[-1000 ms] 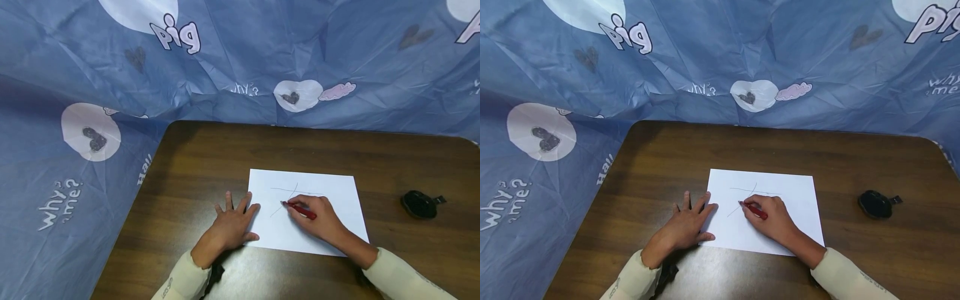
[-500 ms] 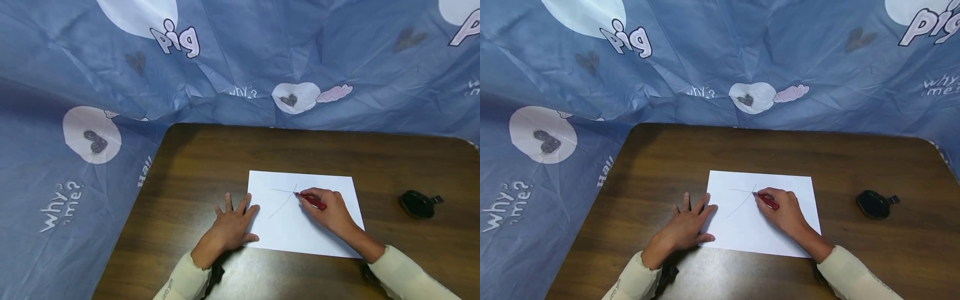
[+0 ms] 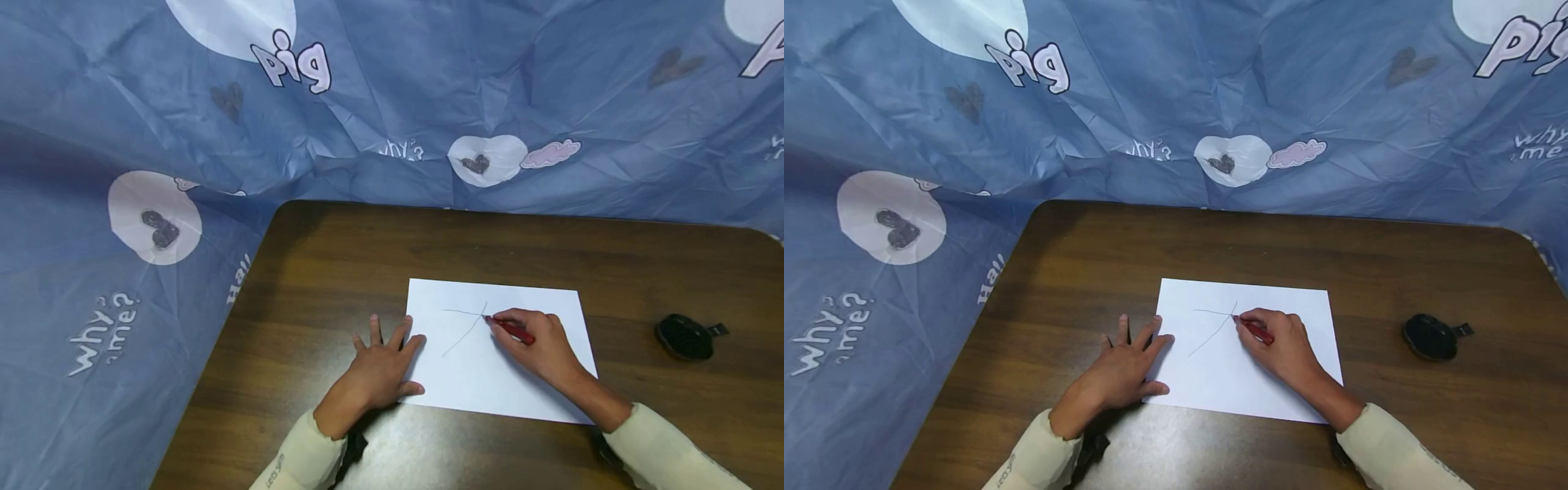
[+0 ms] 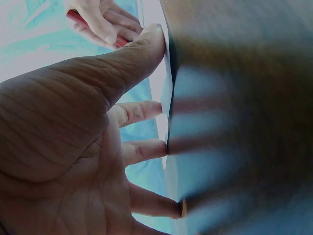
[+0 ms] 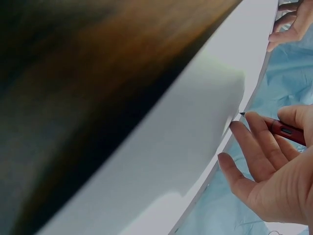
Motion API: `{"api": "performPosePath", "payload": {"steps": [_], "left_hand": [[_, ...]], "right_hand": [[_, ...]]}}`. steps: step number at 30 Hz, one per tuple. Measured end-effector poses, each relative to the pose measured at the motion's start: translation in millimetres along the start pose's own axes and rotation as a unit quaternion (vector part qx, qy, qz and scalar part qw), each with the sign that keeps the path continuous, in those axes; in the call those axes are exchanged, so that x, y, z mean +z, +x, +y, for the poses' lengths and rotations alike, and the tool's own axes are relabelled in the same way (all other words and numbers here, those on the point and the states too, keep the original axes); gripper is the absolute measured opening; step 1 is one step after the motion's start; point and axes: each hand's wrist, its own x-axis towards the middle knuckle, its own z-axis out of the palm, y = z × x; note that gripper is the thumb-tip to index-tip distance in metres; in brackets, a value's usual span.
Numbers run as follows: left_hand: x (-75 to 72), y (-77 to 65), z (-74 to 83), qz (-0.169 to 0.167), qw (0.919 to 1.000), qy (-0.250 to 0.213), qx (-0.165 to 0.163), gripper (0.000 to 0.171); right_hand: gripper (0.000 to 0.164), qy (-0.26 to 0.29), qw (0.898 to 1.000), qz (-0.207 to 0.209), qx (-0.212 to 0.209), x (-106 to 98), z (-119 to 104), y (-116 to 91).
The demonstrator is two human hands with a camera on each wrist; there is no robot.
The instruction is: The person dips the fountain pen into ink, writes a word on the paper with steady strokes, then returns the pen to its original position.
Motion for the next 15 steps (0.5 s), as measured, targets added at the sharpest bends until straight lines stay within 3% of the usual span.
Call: {"api": "performPosePath", "payload": {"steps": [15], "left_hand": [[-1.9, 0.1, 0.4, -0.005, 1.0, 0.001, -0.003, 0.078]], "right_hand": [[0.022, -0.001, 1.0, -0.014, 0.0, -2.4, -2.7, -0.2]]}}
